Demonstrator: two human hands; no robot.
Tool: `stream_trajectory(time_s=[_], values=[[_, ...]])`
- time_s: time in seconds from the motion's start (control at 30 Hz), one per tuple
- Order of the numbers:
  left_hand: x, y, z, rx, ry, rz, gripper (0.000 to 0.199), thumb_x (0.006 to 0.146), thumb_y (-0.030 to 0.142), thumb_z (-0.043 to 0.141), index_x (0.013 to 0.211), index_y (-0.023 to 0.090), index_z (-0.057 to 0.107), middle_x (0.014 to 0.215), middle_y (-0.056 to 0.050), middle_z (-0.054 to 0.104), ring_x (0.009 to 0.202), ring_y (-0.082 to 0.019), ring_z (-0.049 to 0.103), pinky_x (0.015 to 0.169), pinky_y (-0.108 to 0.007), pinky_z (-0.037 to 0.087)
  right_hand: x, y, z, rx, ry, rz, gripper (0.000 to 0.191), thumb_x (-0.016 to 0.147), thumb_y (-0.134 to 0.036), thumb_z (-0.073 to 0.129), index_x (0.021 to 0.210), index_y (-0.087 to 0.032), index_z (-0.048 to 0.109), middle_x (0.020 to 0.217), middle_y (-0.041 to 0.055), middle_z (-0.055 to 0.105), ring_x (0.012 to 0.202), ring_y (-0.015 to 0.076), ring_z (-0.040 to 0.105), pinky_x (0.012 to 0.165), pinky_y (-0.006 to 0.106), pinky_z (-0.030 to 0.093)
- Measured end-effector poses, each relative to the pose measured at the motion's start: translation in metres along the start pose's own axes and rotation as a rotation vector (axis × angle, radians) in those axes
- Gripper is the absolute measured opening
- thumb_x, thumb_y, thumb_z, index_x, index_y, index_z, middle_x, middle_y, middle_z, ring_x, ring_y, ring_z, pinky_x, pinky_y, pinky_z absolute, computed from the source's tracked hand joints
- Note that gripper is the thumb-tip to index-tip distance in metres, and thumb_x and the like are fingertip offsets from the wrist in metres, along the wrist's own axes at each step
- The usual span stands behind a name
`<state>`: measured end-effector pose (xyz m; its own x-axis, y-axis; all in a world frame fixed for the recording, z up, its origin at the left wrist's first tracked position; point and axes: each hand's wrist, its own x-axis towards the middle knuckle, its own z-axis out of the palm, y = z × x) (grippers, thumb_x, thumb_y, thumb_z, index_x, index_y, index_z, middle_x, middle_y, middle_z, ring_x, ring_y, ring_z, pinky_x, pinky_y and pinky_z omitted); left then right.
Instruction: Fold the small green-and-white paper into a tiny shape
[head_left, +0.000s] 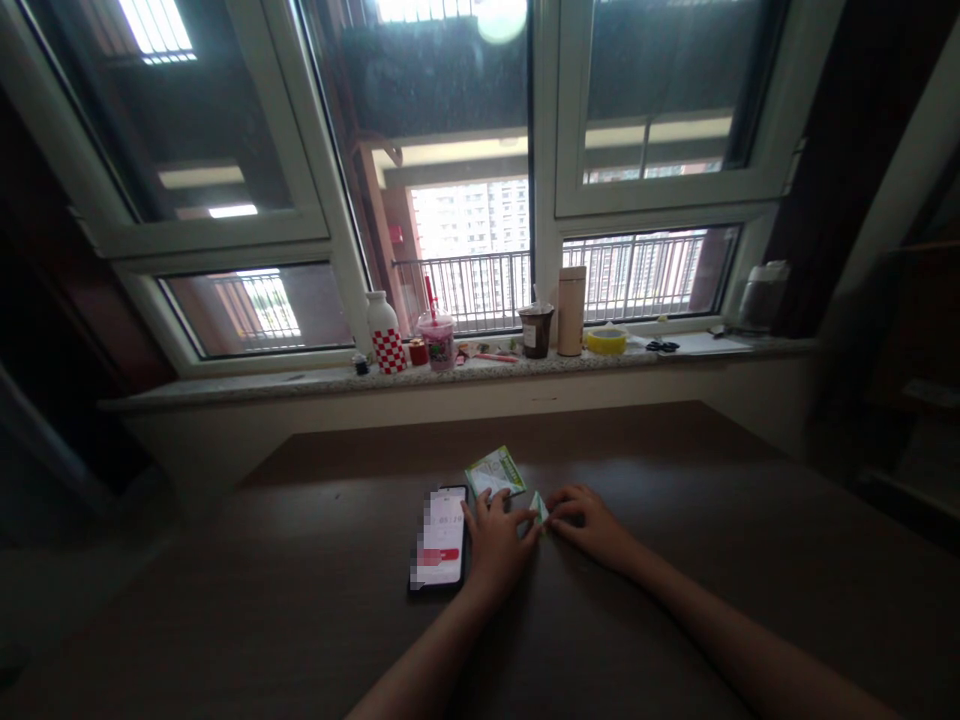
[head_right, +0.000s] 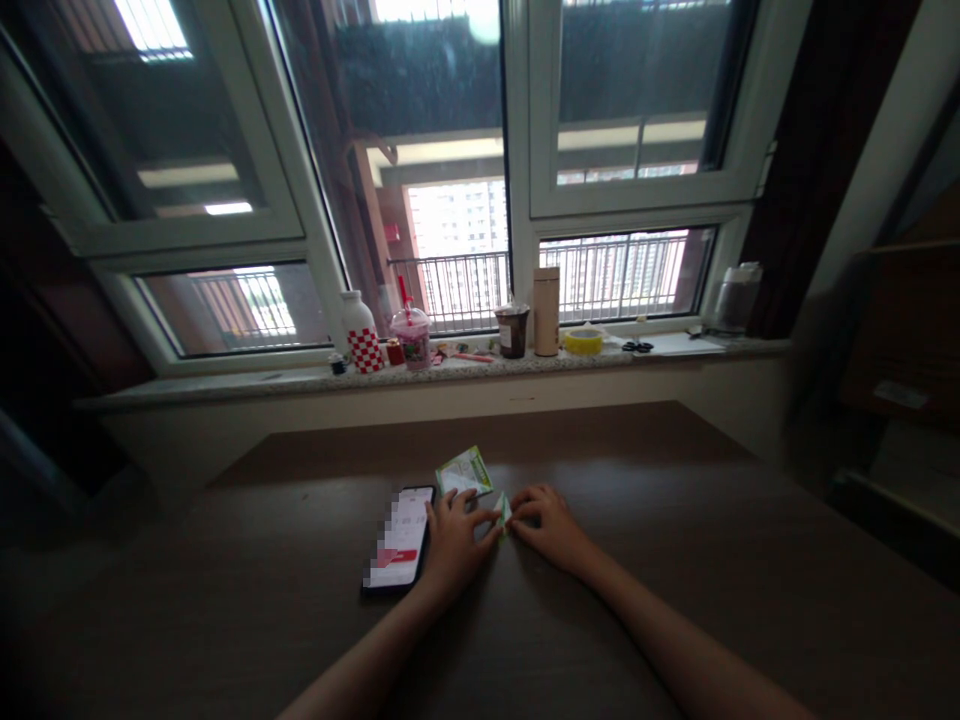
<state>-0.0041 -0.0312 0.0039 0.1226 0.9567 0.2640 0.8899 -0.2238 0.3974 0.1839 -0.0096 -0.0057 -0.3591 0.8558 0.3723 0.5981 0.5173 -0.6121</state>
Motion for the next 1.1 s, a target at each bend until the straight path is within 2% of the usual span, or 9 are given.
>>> stream_trajectory(time_s=[0.13,0.27,0.43,0.7,0.87,1.1], values=[[0.001,-0.001,0.0,-0.019,-0.016,0.003,0.021,0.083,0.045,0.06,0.1,0.044,0.072,0.136,0.0,0.052,0.135,-0.032,0.03,0.112,-0.064,0.004,0.001,-0.002,0.0,0.022,0.046,-0.007,0.02,0.084,-0.021,0.058,0.095,-0.025,0.074,0.107,0.005,0.068,0.108,0.0208,0.053,0.097,0.034,0.04],[0.001,0.001,-0.002,-0.032,-0.009,0.001,0.02,0.082,0.036,0.062,0.097,0.042,0.073,0.137,0.001,0.052,0.135,-0.031,0.03,0.113,-0.062,0.004,0.001,-0.001,0.002,-0.047,-0.006,-0.029,0.03,0.082,-0.013,0.056,0.102,-0.027,0.073,0.112,0.0035,0.068,0.114,0.0222,0.049,0.101,0.037,0.037],[0.001,0.003,-0.004,-0.051,0.002,-0.02,0.018,0.081,0.034,0.062,0.092,0.039,0.075,0.135,0.0,0.053,0.134,-0.03,0.031,0.112,-0.062,0.007,0.003,0.005,0.005,-0.105,-0.009,-0.053,0.026,0.084,-0.015,0.056,0.098,-0.027,0.074,0.105,0.0045,0.07,0.107,0.023,0.052,0.095,0.038,0.04],[0.001,0.003,-0.004,-0.033,-0.002,-0.031,0.019,0.079,0.041,0.065,0.096,0.042,0.074,0.137,0.0,0.052,0.134,-0.032,0.03,0.113,-0.06,0.005,0.002,0.007,0.004,-0.196,0.049,-0.089,0.013,0.082,-0.021,0.063,0.084,-0.026,0.075,0.093,0.0046,0.069,0.099,0.0234,0.052,0.09,0.038,0.04],[0.001,0.002,-0.003,-0.008,-0.016,-0.031,0.018,0.08,0.042,0.064,0.095,0.044,0.074,0.139,0.0,0.05,0.136,-0.032,0.028,0.111,-0.063,0.005,0.001,0.005,0.003,-0.231,0.045,-0.101,0.019,0.081,-0.02,0.064,0.094,-0.028,0.074,0.093,0.0049,0.066,0.101,0.0236,0.051,0.091,0.04,0.039],[0.002,0.001,-0.002,0.0,-0.015,-0.018,0.016,0.079,0.041,0.067,0.093,0.043,0.074,0.141,0.002,0.049,0.136,-0.033,0.027,0.11,-0.065,0.005,-0.001,-0.004,-0.001,-0.273,0.035,-0.11,0.021,0.079,-0.018,0.065,0.092,-0.031,0.075,0.093,0.0039,0.066,0.104,0.0243,0.049,0.095,0.042,0.037]])
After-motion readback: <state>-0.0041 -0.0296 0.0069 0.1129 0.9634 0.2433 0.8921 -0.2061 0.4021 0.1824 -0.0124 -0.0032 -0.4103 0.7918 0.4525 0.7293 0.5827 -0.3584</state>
